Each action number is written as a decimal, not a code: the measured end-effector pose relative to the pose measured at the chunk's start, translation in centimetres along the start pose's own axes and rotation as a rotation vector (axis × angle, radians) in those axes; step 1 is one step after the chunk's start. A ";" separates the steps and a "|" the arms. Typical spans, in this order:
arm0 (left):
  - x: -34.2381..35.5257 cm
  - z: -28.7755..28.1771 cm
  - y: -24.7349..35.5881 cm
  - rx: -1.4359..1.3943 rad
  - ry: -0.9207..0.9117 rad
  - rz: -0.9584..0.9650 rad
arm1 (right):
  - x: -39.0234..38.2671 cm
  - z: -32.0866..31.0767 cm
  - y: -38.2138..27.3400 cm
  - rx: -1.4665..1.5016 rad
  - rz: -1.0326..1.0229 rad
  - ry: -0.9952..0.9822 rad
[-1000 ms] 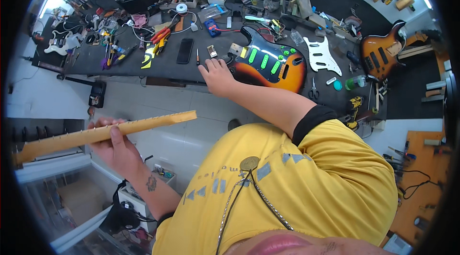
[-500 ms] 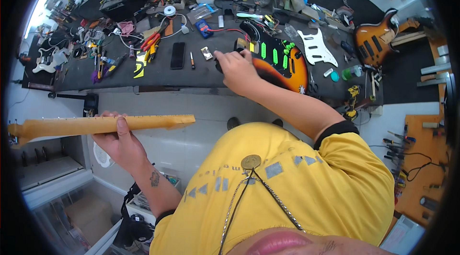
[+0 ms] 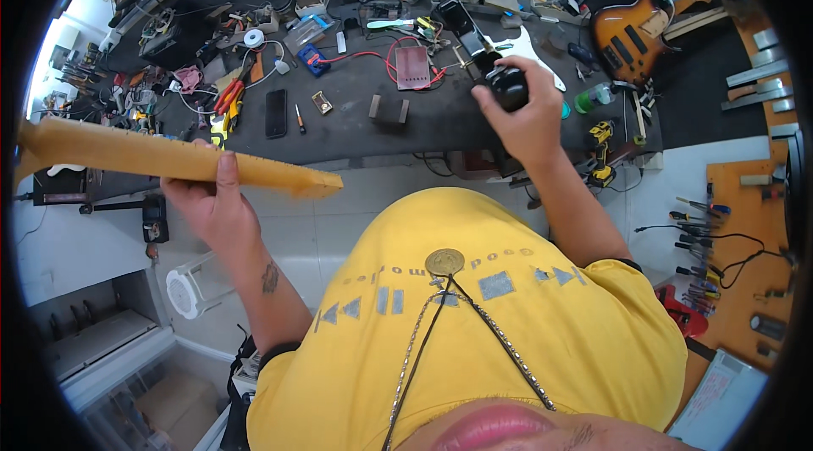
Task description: The person attaches a guitar neck to a body using a drill to drive screws into the neck joint, then moves to a different station to connect an audio cable to a mixer and adjust knobs.
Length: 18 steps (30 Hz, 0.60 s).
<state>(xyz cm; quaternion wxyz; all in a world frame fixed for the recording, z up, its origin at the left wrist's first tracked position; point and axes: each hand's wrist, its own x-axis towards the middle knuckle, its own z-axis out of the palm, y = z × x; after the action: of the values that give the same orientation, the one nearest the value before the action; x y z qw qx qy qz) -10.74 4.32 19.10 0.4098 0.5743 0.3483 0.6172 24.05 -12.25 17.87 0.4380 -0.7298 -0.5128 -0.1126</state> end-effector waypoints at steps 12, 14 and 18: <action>-2.7 7.5 1.3 0.063 0.013 0.023 | 6.8 -9.3 9.7 0.693 -0.042 -0.227; -2.8 8.4 1.6 0.110 0.031 0.051 | 7.0 -9.1 12.0 0.907 -0.076 -0.328; -2.6 10.3 3.2 0.173 0.061 0.118 | 7.6 -7.3 14.8 1.008 -0.056 -0.528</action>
<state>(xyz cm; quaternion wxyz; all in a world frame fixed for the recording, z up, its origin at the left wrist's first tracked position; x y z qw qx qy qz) -0.85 0.19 21.89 0.3107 0.6080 0.3780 0.6252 42.07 -14.14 19.06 0.5858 -0.4202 -0.6144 0.3206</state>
